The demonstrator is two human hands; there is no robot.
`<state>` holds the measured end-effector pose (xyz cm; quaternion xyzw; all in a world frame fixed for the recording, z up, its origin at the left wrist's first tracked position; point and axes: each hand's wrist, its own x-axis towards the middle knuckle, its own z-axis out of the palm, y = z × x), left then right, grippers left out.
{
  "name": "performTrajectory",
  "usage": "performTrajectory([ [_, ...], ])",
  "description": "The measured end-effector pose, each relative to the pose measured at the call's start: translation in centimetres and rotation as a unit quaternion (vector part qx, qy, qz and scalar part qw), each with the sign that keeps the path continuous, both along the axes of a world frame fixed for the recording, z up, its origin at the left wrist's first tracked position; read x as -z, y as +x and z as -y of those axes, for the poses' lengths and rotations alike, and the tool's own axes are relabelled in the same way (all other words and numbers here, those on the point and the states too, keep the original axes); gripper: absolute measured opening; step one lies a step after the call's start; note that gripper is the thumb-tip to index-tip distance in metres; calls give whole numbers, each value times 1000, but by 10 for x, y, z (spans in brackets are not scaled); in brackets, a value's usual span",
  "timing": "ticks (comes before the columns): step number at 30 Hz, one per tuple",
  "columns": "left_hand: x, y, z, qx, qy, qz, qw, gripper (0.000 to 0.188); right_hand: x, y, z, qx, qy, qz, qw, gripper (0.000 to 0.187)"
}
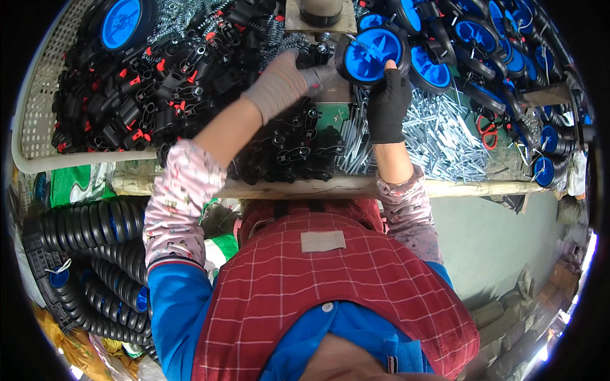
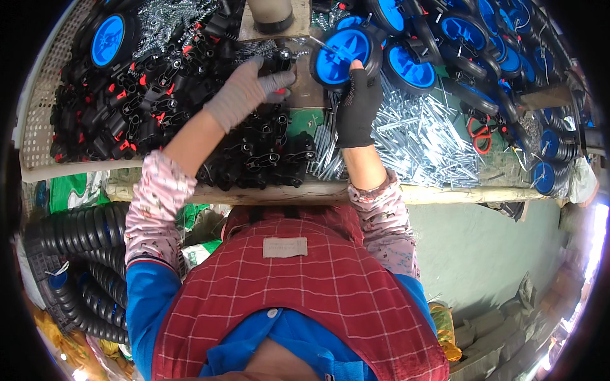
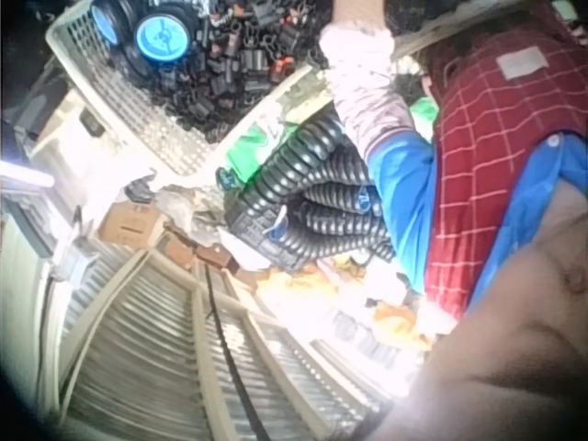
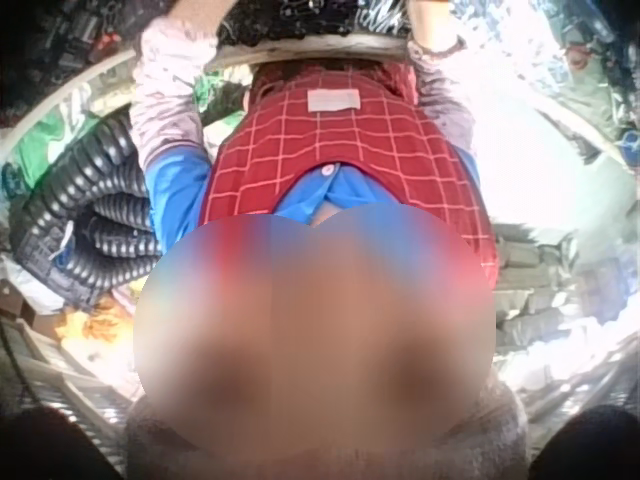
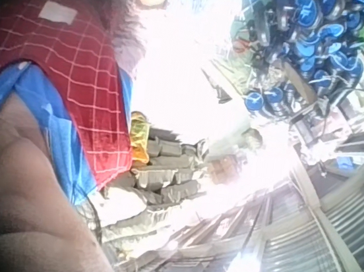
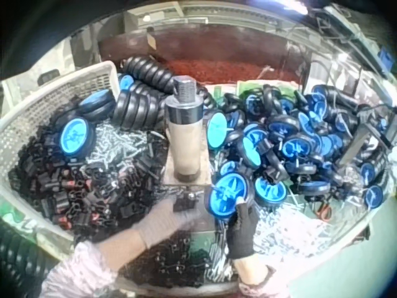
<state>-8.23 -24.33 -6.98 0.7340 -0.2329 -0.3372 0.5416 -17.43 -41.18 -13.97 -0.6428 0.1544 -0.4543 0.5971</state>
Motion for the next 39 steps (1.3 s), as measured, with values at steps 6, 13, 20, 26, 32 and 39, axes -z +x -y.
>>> performTrajectory([
  [6, 7, 25, 6, -71, -2, -125, 990, 49, 1, -8, -1, -27, 85, -51, 995, 40],
  [13, 14, 26, 3, -77, -25, -119, 990, 52, -7, -5, -24, -48, 35, -94, 994, 48],
  [20, -3, 28, -22, -12, 0, -60, 998, 49, -25, 8, -44, -48, -181, -99, 977, 73],
  [26, -54, 113, -122, -196, 144, 531, 812, 42, -16, 25, 25, -82, -299, -182, 933, 53],
  [32, -68, 194, -175, -294, 523, 575, 557, 56, -76, 44, 171, -146, -471, -241, 836, 26],
  [39, -71, 207, -200, -302, 505, 600, 542, 52, -63, 41, 158, -316, -155, -200, 914, 32],
])
